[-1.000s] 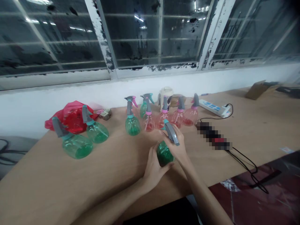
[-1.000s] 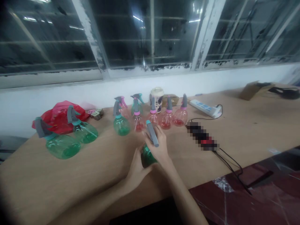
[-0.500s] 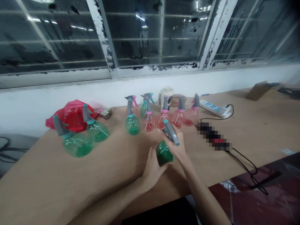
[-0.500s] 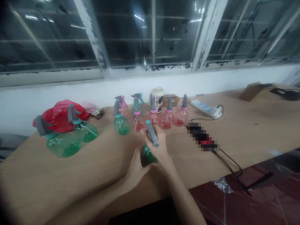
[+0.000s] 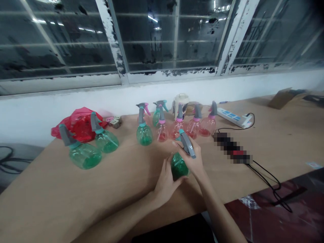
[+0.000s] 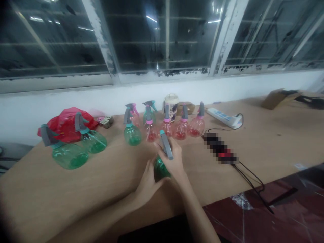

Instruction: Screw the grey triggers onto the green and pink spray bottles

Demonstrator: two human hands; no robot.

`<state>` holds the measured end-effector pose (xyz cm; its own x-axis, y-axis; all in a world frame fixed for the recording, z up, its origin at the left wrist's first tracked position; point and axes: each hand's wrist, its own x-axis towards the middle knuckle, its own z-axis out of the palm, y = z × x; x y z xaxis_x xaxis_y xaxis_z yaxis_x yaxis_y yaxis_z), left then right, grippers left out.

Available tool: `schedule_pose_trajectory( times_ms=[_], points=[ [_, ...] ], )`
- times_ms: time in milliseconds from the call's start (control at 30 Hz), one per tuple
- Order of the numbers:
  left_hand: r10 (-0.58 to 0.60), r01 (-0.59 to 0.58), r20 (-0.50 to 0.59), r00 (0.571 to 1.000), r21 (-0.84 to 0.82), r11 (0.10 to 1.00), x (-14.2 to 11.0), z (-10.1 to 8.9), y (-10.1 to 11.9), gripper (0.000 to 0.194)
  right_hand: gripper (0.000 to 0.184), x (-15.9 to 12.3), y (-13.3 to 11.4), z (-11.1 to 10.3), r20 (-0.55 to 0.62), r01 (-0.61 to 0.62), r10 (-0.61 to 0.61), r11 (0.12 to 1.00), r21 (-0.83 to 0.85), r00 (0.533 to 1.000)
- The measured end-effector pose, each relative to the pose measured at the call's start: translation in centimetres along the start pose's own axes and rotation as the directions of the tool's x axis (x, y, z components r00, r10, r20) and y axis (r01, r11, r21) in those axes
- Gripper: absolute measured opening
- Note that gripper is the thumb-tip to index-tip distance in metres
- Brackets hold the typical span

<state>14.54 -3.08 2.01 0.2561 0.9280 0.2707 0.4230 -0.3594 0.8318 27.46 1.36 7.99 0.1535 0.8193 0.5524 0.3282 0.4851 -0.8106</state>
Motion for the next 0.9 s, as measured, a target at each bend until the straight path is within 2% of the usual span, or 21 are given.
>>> schedule_pose_trajectory(
  times_ms=[500,900],
  points=[
    [-0.014,0.014,0.023,1.000,-0.008,1.000,-0.20,0.00,0.02,0.078,0.021,0.71,-0.37,0.31,0.009,-0.069,0.069,0.998,0.008,0.998],
    [0.010,-0.010,0.011,1.000,0.015,1.000,-0.21,0.10,-0.07,0.079,0.021,0.24,-0.11,0.28,0.004,-0.054,0.054,0.998,0.016,0.999]
  ],
)
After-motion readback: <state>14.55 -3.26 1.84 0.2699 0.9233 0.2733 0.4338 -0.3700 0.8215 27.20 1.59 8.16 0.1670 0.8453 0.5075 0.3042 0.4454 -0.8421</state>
